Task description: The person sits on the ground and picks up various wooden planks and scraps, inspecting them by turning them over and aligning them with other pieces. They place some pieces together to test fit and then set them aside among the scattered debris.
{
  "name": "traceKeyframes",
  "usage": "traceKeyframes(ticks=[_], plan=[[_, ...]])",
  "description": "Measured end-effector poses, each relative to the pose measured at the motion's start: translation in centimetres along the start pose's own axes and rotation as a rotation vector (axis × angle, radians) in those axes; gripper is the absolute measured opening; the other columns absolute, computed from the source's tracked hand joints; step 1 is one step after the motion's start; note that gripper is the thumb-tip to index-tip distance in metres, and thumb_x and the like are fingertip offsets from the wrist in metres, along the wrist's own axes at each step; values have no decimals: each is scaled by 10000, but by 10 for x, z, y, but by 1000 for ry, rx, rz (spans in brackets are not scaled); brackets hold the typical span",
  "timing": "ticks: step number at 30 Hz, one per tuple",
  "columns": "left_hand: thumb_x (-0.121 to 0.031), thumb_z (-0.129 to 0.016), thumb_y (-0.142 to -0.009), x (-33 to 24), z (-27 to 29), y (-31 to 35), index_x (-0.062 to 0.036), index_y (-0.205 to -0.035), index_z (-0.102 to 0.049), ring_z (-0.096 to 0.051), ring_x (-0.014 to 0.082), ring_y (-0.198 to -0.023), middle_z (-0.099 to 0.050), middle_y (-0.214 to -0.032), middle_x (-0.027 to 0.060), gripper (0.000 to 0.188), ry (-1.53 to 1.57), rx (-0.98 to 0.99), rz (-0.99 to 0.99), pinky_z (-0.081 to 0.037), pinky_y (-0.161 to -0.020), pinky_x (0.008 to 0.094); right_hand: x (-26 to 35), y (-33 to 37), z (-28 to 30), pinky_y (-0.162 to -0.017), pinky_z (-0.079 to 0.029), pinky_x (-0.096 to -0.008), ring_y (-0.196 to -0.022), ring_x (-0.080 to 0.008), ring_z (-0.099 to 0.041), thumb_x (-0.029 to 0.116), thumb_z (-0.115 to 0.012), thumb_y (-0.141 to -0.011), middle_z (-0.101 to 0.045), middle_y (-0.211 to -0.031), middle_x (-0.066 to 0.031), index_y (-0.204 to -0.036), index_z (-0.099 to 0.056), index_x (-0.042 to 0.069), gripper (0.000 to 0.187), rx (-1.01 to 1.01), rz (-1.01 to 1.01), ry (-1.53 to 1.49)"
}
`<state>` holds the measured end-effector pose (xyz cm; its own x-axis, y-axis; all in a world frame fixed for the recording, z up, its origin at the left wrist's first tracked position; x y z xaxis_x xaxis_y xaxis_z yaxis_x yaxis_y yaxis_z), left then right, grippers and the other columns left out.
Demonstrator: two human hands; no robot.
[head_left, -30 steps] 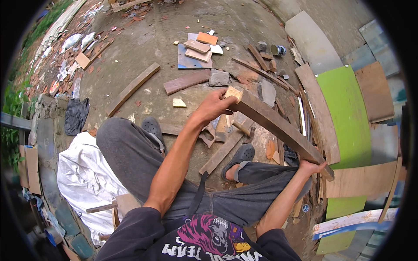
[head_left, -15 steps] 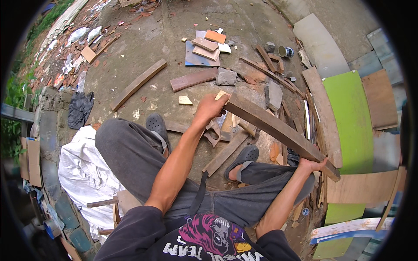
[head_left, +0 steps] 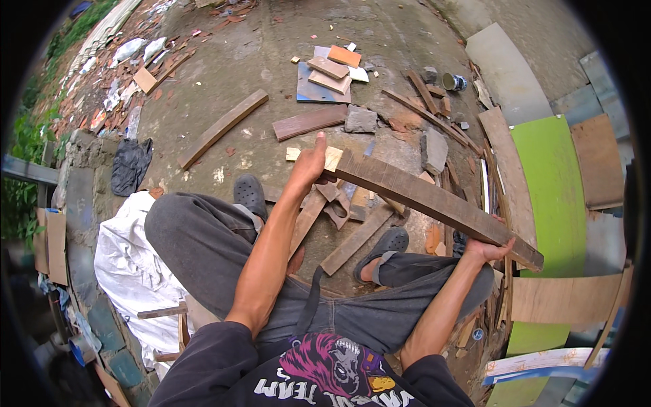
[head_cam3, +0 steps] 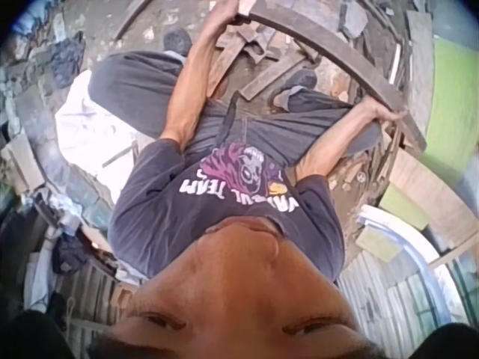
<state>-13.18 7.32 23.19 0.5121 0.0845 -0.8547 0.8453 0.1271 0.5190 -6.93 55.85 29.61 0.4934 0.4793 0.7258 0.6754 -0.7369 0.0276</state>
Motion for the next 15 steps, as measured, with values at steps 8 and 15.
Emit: traceKeyframes(ticks=[8, 15], plan=[[-615, -475, -953, -10, 10, 5, 16, -783, -718, -634, 203, -560, -642, -605, 124, 697, -279, -39, -242, -487, -586, 362, -14, 7, -13, -998, -434, -560, -1064, -343, -582, 570, -444, -905, -592, -1107, -173, -1228, -512, -6, 665, 76, -123, -36], [-564, -401, -1004, 4, 30, -17, 57, -734, -619, -508, 224, -545, -520, -551, 155, 712, -119, -260, -565, -423, -571, 410, -55, 11, 18, -952, -457, -619, -1084, -356, -582, 716, -388, -913, -517, -1225, -205, -1434, -347, 109, 801, -330, -284, 0]])
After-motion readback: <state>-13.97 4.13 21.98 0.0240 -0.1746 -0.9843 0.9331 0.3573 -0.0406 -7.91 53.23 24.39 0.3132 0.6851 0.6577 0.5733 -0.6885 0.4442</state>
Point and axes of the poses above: each hand's wrist, its own y-axis away from the middle knuckle, its own z-axis out of the back of the hand, x = y × z, the point moved 6 cm from there along -y, towards the middle knuckle
